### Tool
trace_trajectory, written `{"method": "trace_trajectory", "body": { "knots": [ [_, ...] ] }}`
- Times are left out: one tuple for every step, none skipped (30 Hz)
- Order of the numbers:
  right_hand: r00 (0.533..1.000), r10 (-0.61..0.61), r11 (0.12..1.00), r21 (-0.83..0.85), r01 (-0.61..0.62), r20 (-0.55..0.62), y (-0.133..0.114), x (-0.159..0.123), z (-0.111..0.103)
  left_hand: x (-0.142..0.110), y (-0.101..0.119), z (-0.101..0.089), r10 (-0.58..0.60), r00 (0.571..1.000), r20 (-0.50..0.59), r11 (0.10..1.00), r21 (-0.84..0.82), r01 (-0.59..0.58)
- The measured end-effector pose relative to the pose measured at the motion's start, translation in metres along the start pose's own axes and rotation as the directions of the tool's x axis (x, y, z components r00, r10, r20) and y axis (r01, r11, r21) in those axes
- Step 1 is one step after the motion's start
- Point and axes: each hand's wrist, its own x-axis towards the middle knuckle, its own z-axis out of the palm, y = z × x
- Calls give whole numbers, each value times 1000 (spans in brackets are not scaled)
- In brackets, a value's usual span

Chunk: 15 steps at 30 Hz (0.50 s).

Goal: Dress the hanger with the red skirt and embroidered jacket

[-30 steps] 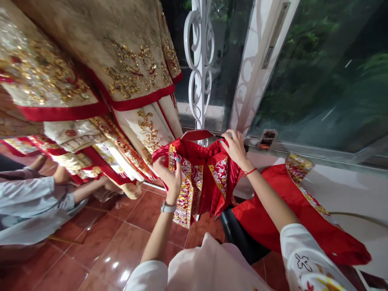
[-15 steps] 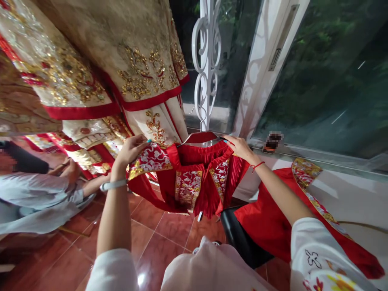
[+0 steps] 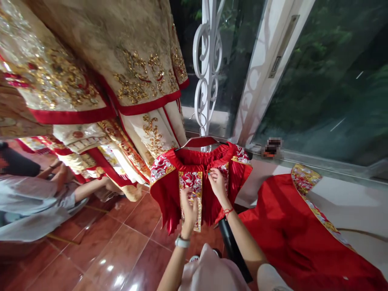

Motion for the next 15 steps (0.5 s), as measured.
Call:
{"method": "trace_trajectory", "body": {
  "knots": [
    [999,36,996,81,-39,38,7,-1,13,-10,-3,14,17,993,119,998,-55,-10],
    [997,55,985,161,-63,57,11,-2,24,-16,-5,26,19,979,201,995,-104,2],
    [995,65,969,236,-80,70,15,-1,32,-18,-7,35,7,970,242,990,-140,28],
    [994,78,949,301,-99,82,17,-1,37,-17,-9,41,-17,965,261,984,-166,62],
    [990,99,927,351,-128,100,19,-1,39,-15,-10,45,-50,962,268,977,-185,102],
    [983,132,907,385,-171,124,20,-3,38,-12,-10,46,-81,959,273,969,-203,139],
    [973,177,888,402,-222,146,21,-6,35,-10,-9,46,-108,953,285,958,-225,175],
    [960,223,873,405,-273,167,22,-11,30,-9,-7,45,-130,942,309,944,-253,213],
    [946,263,860,397,-320,191,23,-16,23,-9,-5,43,-146,927,345,927,-279,250],
    [929,294,850,383,-361,224,23,-22,16,-10,-2,40,-153,909,388,914,-295,280],
    [912,313,844,364,-395,265,22,-28,8,-12,1,36,-156,891,426,910,-289,298],
    [896,320,840,346,-419,307,21,-33,1,-16,5,32,-160,879,450,917,-261,301],
    [884,320,840,329,-431,341,18,-39,-6,-20,9,27,-163,875,455,933,-217,286],
    [877,317,843,315,-435,361,15,-43,-11,-26,14,22,-160,880,448,950,-171,260],
    [875,316,847,307,-435,368,11,-47,-15,-33,20,17,-154,883,443,961,-142,239]
  ]
}}
